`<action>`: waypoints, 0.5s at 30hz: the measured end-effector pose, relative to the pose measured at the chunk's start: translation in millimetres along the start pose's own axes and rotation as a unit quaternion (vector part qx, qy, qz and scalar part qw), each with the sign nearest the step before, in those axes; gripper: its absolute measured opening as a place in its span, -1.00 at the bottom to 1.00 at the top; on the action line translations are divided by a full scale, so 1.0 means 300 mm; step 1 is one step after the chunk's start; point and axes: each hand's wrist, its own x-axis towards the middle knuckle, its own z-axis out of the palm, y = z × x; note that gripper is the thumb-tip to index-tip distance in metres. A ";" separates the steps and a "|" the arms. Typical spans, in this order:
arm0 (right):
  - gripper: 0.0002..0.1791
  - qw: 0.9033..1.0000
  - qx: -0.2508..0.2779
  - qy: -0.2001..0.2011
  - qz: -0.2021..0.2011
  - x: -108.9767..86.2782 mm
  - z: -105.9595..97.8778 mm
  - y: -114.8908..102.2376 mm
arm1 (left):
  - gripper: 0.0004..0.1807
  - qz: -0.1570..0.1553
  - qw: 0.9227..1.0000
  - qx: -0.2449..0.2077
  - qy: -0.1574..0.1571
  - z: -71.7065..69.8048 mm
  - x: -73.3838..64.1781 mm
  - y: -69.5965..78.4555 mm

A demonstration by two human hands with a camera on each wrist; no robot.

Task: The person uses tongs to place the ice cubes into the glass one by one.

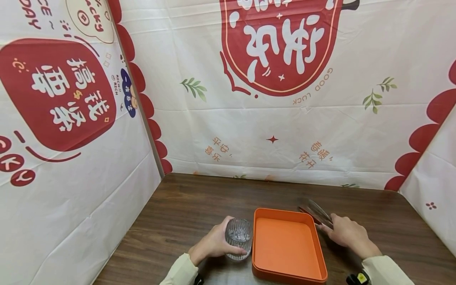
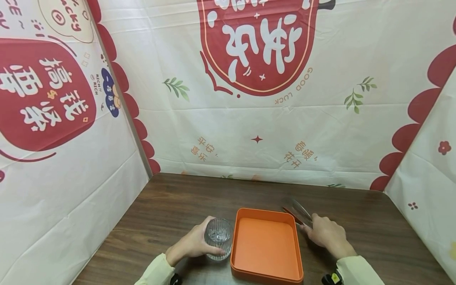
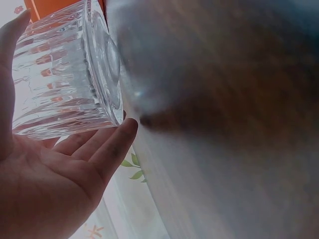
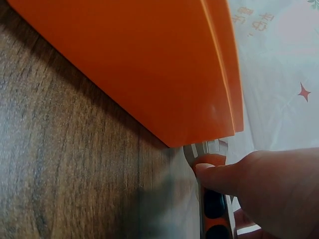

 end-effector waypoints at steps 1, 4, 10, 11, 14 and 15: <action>-0.08 1.000 -0.001 0.000 0.000 0.000 0.000 0.000 | -0.08 0.000 1.000 0.001 0.000 0.001 0.000 0.000; -0.15 1.000 0.000 -0.002 0.002 0.000 0.004 0.000 | -0.07 0.000 1.000 0.005 0.002 0.002 -0.002 -0.001; -0.27 1.000 0.008 -0.013 0.003 -0.002 0.014 0.001 | -0.04 -0.001 1.000 0.014 0.005 0.002 -0.006 0.003; -0.27 1.000 0.010 -0.014 0.003 -0.003 0.016 0.000 | -0.04 -0.002 1.000 0.016 0.005 0.002 -0.007 0.004; -0.30 1.000 0.013 -0.011 0.003 -0.003 0.017 -0.003 | -0.02 -0.004 1.000 0.019 0.005 0.001 -0.009 0.007; -0.31 1.000 0.014 -0.010 0.003 -0.005 0.019 -0.003 | -0.02 -0.004 1.000 0.021 0.005 0.001 -0.009 0.008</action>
